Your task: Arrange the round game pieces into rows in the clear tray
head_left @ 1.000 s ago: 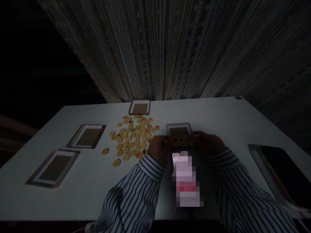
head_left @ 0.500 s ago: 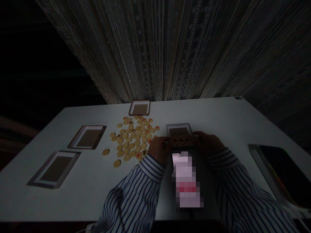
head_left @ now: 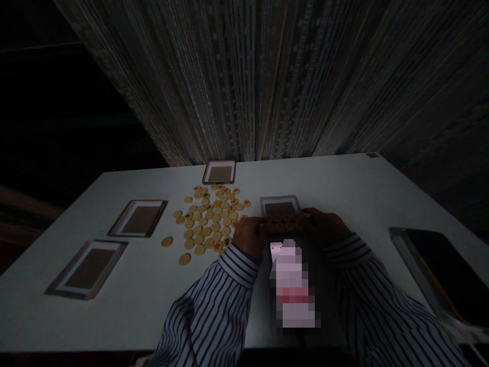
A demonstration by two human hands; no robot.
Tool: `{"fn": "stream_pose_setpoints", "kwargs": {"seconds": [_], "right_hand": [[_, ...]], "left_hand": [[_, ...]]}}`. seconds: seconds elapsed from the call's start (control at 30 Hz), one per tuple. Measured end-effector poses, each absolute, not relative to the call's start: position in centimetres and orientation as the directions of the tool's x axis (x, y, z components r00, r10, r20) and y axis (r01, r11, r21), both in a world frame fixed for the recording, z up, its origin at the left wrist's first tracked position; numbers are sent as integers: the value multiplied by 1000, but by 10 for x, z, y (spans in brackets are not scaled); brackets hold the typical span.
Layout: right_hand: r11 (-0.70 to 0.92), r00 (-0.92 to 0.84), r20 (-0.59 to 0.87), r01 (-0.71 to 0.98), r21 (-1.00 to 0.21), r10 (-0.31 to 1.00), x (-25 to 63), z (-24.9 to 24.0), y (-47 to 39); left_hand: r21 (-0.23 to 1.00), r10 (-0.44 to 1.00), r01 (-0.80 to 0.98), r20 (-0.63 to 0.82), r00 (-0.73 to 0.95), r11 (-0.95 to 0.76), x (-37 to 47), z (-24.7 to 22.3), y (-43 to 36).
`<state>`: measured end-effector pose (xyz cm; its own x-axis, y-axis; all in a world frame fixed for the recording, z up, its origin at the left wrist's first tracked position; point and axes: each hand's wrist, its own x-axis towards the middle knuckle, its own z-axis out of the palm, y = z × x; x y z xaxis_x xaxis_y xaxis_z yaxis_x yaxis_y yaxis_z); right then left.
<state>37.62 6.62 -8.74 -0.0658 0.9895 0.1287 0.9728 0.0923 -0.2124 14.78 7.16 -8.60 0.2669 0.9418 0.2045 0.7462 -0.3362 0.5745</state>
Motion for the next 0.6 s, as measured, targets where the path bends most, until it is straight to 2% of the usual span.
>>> {"fn": "stream_pose_setpoints", "kwargs": {"seconds": [0.3,0.47,0.6], "right_hand": [[82,-36,203,971,-223,979,374,-91,65],[109,-70,166,965,-239,984,375,-87,66],[85,-20,245,962,-260,969,370,-85,65]], "left_hand": [[578,943,746,220,249,-331,148,-86,70],[586,936,732,263,233,-347,149,-83,69],[612,925,700,324,200,-366,147,-77,68]]}}
